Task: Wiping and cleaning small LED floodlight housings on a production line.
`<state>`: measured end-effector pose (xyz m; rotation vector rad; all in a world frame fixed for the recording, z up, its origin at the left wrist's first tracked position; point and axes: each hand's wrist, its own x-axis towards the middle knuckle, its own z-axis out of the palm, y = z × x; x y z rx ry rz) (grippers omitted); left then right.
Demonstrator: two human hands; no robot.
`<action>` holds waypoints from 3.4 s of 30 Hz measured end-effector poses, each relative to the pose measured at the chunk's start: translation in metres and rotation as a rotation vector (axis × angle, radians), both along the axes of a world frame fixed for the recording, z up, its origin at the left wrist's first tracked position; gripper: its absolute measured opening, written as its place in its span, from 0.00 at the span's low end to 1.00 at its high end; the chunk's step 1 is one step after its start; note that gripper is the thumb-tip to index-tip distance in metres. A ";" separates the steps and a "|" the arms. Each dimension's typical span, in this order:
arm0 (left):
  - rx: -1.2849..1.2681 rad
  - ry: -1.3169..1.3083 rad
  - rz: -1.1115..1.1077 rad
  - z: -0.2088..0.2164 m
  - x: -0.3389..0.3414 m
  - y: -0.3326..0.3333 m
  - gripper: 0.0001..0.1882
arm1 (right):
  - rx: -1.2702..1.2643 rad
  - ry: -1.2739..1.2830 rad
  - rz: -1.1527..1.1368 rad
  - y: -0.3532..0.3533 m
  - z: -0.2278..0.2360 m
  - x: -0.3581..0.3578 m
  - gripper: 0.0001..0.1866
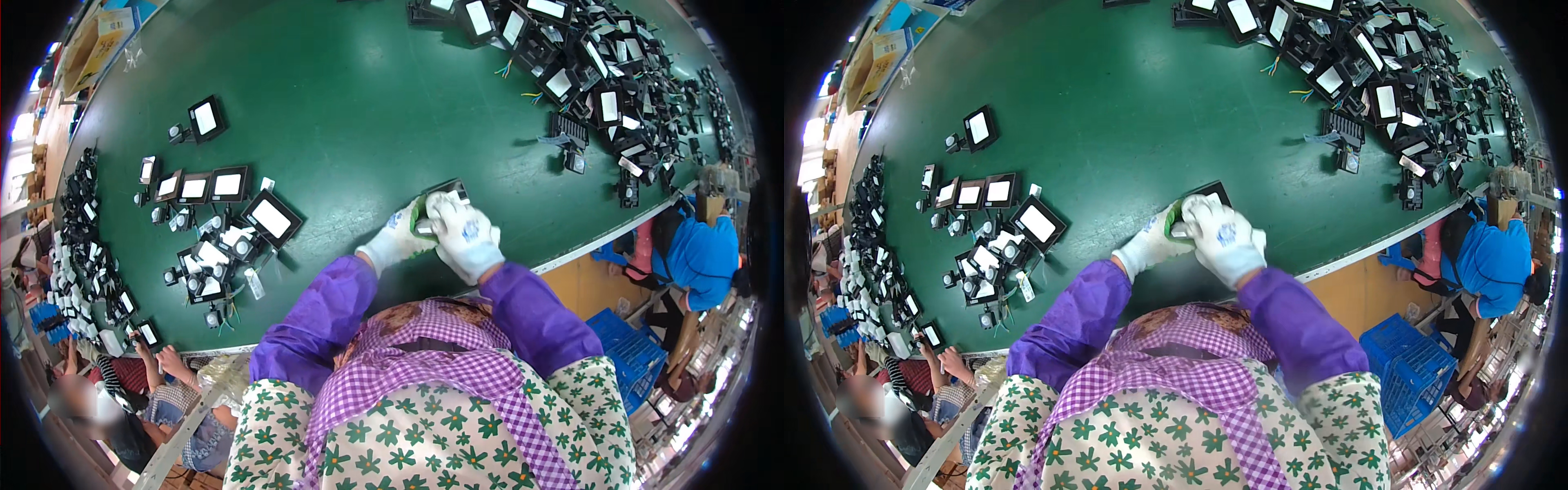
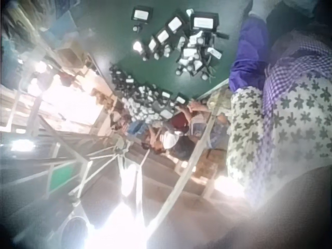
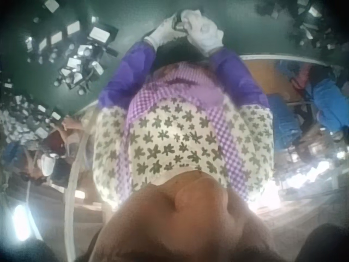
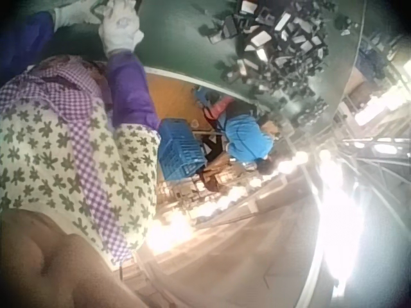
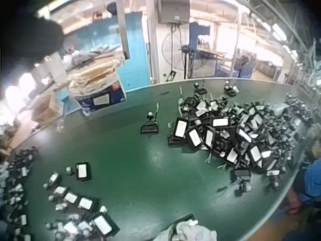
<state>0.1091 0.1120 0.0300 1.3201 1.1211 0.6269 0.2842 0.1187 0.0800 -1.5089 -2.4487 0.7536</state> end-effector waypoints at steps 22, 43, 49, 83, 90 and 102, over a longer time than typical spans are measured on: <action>-0.522 -0.084 0.103 0.008 0.003 -0.003 0.37 | 0.109 0.027 0.020 0.030 -0.034 -0.009 0.10; -0.369 -0.063 0.100 0.003 0.013 -0.005 0.46 | 0.021 -0.051 -0.534 -0.031 -0.036 0.031 0.11; -0.327 -0.032 0.155 0.004 0.019 -0.014 0.46 | -0.131 -0.053 -0.663 -0.021 -0.033 0.040 0.14; -0.285 -0.049 0.065 -0.013 0.001 -0.012 0.48 | -0.132 -0.055 -0.268 0.046 0.025 -0.026 0.11; -0.413 -0.099 0.039 0.018 0.010 -0.006 0.48 | -0.330 -0.097 -0.580 0.079 -0.012 0.014 0.17; 0.015 1.187 -0.388 0.140 -0.192 0.059 0.51 | -0.114 0.022 -0.614 0.047 -0.032 0.063 0.14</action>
